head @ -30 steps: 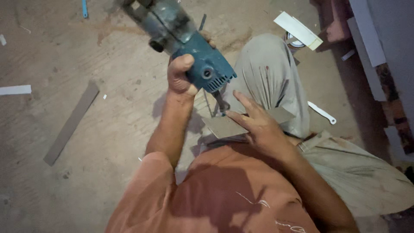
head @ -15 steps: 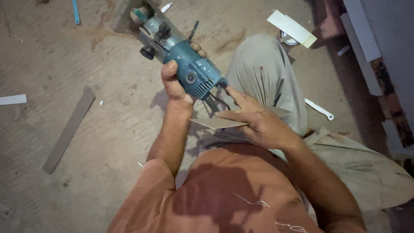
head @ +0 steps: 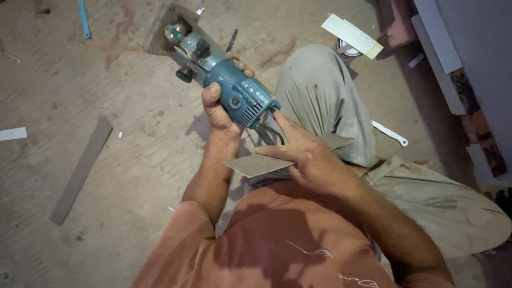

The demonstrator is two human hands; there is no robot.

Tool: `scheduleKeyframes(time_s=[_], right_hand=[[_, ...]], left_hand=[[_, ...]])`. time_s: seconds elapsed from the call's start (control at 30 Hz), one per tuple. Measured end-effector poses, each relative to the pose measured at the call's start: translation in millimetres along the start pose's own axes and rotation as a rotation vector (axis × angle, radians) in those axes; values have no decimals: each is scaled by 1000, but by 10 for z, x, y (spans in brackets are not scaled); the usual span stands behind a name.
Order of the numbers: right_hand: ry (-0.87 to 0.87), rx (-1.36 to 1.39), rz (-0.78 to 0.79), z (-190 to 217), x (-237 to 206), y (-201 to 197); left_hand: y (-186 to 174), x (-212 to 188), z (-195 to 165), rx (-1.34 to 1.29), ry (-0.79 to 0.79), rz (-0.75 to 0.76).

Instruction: The person cuts white plastic strips to size using a handheld router and fits them into the bottom edge of a cabinet. They repeatedly measure, cut, and test the fit of the strips against the furniture frame.

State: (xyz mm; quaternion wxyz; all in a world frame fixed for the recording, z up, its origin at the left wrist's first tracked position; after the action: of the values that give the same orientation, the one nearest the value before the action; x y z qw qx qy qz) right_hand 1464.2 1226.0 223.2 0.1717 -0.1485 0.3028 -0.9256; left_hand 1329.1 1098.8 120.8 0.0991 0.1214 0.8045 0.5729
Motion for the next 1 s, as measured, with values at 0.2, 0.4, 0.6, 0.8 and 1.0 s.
scheduleKeyframes(time_s=[0.2,0.4,0.6,0.8,1.0], right_hand=[[159,34,28,-104,-33,-64],[691,-57,-216,-804,-967,-768],[827,472,-635,-1549,-2037,-1123],[779,1088,-910,-1808,-2494,-1117],[620,1224,-1037,-1878,-2556,-1196]], left_hand=[[-382,83,-203,135,12,-11],[-1504,359,-890,593,-166,-190],[-2360,-79,-1126,1357,-172,-501],[-2681,-580,-1337,2456,-350,-756],[-2670,-584,-1389,2580,-428,-587]])
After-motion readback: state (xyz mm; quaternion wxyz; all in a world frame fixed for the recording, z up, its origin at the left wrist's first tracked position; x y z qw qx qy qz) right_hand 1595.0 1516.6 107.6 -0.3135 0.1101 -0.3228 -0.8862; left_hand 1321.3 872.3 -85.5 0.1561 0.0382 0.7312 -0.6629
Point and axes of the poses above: each hand's wrist, its own x-axis towards the middle knuckle, its own y-axis out of the palm, z = x × y, the point moved 8 cm from there along x, towards the middle knuckle, and after that the axes turned 2 degrees about y, right-handed, at the moved point
